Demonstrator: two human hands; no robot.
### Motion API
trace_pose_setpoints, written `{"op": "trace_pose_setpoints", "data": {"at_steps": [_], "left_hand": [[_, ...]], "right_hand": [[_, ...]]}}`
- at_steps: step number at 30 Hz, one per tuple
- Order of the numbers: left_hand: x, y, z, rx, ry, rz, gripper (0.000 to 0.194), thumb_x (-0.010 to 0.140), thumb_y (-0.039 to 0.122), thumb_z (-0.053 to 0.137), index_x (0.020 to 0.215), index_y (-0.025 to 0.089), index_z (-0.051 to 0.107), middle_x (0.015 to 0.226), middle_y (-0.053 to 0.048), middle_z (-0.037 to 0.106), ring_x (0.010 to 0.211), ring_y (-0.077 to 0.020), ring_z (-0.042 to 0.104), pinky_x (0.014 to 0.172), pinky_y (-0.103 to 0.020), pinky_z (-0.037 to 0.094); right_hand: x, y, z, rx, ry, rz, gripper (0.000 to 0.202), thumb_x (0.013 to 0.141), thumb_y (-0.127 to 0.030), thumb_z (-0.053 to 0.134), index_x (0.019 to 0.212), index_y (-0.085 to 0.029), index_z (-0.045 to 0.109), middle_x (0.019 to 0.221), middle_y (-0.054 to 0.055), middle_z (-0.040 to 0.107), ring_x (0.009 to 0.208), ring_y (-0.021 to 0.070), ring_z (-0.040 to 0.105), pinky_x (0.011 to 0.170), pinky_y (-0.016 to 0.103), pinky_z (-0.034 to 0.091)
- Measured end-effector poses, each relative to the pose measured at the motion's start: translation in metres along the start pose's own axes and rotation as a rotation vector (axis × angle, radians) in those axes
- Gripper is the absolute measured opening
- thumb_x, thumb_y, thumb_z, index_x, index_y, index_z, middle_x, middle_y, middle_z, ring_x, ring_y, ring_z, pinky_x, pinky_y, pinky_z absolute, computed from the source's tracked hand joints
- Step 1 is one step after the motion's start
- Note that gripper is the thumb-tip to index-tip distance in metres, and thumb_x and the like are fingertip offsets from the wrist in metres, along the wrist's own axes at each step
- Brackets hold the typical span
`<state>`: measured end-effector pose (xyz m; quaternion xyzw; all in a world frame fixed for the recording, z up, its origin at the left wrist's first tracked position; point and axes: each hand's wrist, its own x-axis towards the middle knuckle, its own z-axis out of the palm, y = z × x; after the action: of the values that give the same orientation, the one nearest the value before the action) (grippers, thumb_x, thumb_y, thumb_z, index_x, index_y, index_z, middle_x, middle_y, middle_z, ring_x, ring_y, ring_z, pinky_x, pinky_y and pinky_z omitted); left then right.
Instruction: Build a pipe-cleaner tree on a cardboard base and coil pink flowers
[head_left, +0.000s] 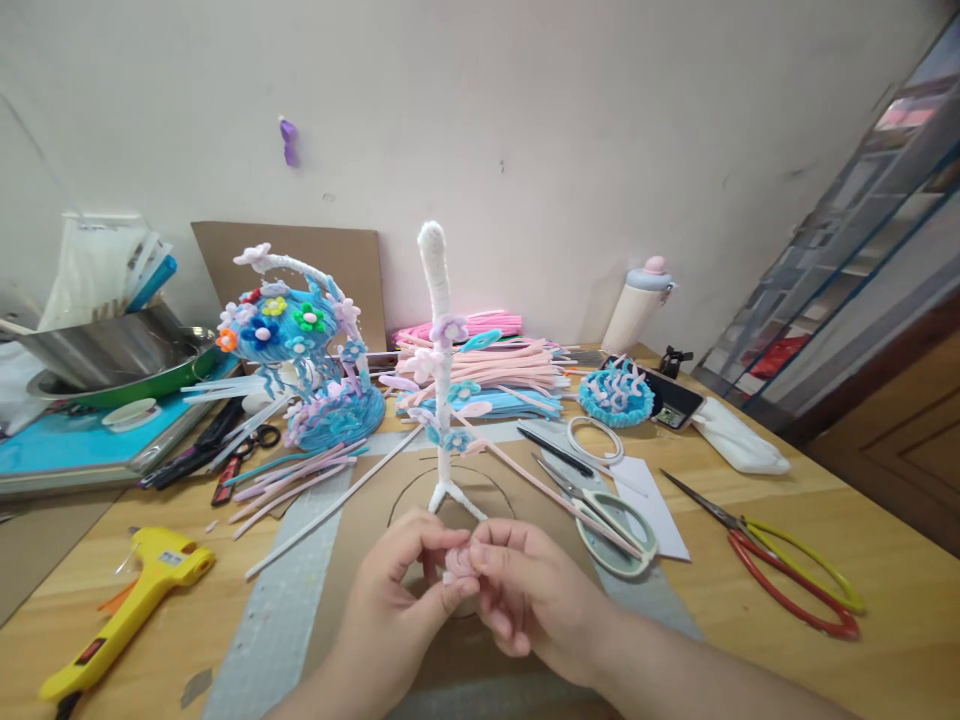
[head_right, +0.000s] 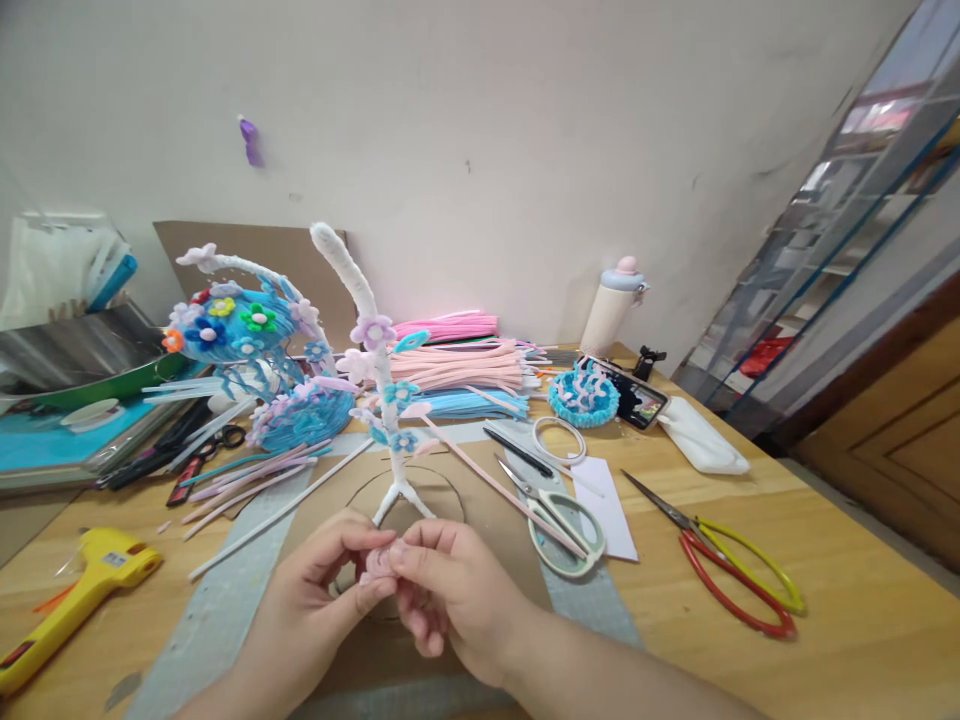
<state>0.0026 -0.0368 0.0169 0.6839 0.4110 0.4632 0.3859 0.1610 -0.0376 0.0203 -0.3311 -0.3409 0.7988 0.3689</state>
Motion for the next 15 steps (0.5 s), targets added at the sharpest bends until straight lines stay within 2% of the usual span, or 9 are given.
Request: {"op": "trace_pose_setpoints", "data": {"at_steps": [6, 15], "left_hand": [[0.001, 0.0064, 0.0013, 0.0, -0.035, 0.06, 0.013, 0.076, 0.025, 0.069, 0.089, 0.025, 0.069, 0.074, 0.0, 0.053, 0.069, -0.014, 0.055, 0.061, -0.024, 0.045], [0.0004, 0.01, 0.0012, 0.056, -0.06, 0.093, 0.009, 0.075, 0.024, 0.07, 0.084, 0.023, 0.068, 0.073, 0.0, 0.053, 0.067, -0.0134, 0.054, 0.059, -0.023, 0.044]], "right_hand": [[-0.0047, -0.0011, 0.0008, -0.026, -0.05, 0.041, 0.03, 0.073, -0.04, 0.072, 0.076, -0.012, 0.06, 0.053, -0.009, 0.029, 0.045, 0.0029, 0.013, 0.04, 0.019, 0.006], [-0.0062, -0.0042, 0.0016, 0.001, -0.078, 0.086, 0.028, 0.072, -0.037, 0.073, 0.071, -0.012, 0.059, 0.049, -0.009, 0.031, 0.044, 0.0033, 0.013, 0.042, 0.021, 0.005]]}}
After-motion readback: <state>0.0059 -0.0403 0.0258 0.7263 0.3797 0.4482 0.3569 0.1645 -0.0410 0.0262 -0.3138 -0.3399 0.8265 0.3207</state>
